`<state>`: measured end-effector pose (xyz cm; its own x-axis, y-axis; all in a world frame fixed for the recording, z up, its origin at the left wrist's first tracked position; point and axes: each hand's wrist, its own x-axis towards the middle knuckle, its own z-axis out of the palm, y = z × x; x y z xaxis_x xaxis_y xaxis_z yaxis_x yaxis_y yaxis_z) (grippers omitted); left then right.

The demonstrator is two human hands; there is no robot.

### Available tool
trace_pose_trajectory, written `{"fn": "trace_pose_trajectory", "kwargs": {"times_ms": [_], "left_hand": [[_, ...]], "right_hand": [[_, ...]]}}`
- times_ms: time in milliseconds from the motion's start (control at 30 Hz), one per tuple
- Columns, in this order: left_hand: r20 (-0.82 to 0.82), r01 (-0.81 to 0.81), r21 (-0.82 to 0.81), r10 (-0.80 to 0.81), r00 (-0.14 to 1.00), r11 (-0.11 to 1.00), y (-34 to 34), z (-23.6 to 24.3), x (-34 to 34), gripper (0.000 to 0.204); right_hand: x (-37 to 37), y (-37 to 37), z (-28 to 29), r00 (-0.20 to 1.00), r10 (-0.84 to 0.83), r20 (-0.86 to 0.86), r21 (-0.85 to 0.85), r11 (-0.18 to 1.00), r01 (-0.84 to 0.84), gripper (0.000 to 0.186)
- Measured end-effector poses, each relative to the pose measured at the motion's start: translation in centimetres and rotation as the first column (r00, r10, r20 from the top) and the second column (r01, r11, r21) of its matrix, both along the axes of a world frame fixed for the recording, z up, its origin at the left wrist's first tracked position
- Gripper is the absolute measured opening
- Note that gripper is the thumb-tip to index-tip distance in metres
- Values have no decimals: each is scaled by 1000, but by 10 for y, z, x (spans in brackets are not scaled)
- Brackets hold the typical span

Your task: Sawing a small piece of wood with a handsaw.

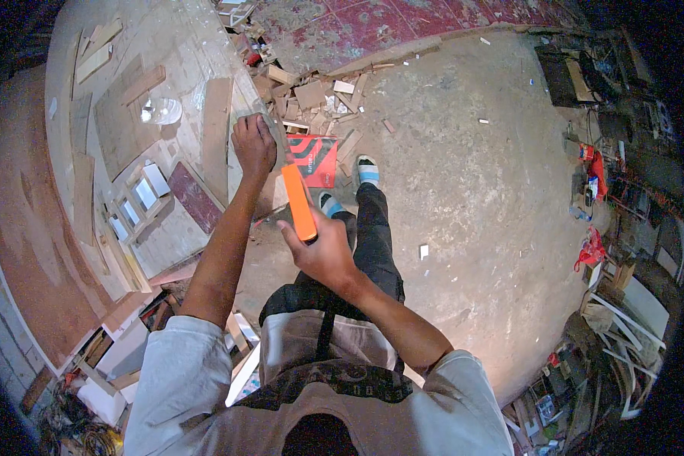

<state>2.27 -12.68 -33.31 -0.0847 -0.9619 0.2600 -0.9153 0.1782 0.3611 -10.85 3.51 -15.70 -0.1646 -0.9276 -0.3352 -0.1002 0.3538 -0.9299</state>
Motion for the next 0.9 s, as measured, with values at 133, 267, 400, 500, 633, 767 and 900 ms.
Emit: {"fn": "trace_pose_trajectory", "kwargs": {"times_ms": [133,267,400,500,633,767,900], "left_hand": [[6,-4,-14,4,1000,1000,0,0,-1,17],[11,-4,-41,4,1000,999,0,0,0,17],[8,-25,-6,25,1000,1000,0,0,-1,16],[-6,-25,-11,25,1000,1000,0,1,-2,17],[-2,-37,4,37,999,999,0,2,-2,18],[10,-32,10,32,999,999,-1,4,-2,18],[8,-40,21,39,999,999,0,4,-1,18]], "right_hand": [[8,10,-10,999,31,-13,14,999,-31,13],[8,14,-8,993,114,4,27,993,-114,9],[10,17,0,994,110,14,68,991,-111,12],[9,15,6,994,100,41,117,988,-104,16],[3,10,7,992,105,72,135,984,-114,19],[-1,7,11,991,79,110,137,986,-94,22],[-10,1,14,989,56,139,42,997,-63,22]]}}
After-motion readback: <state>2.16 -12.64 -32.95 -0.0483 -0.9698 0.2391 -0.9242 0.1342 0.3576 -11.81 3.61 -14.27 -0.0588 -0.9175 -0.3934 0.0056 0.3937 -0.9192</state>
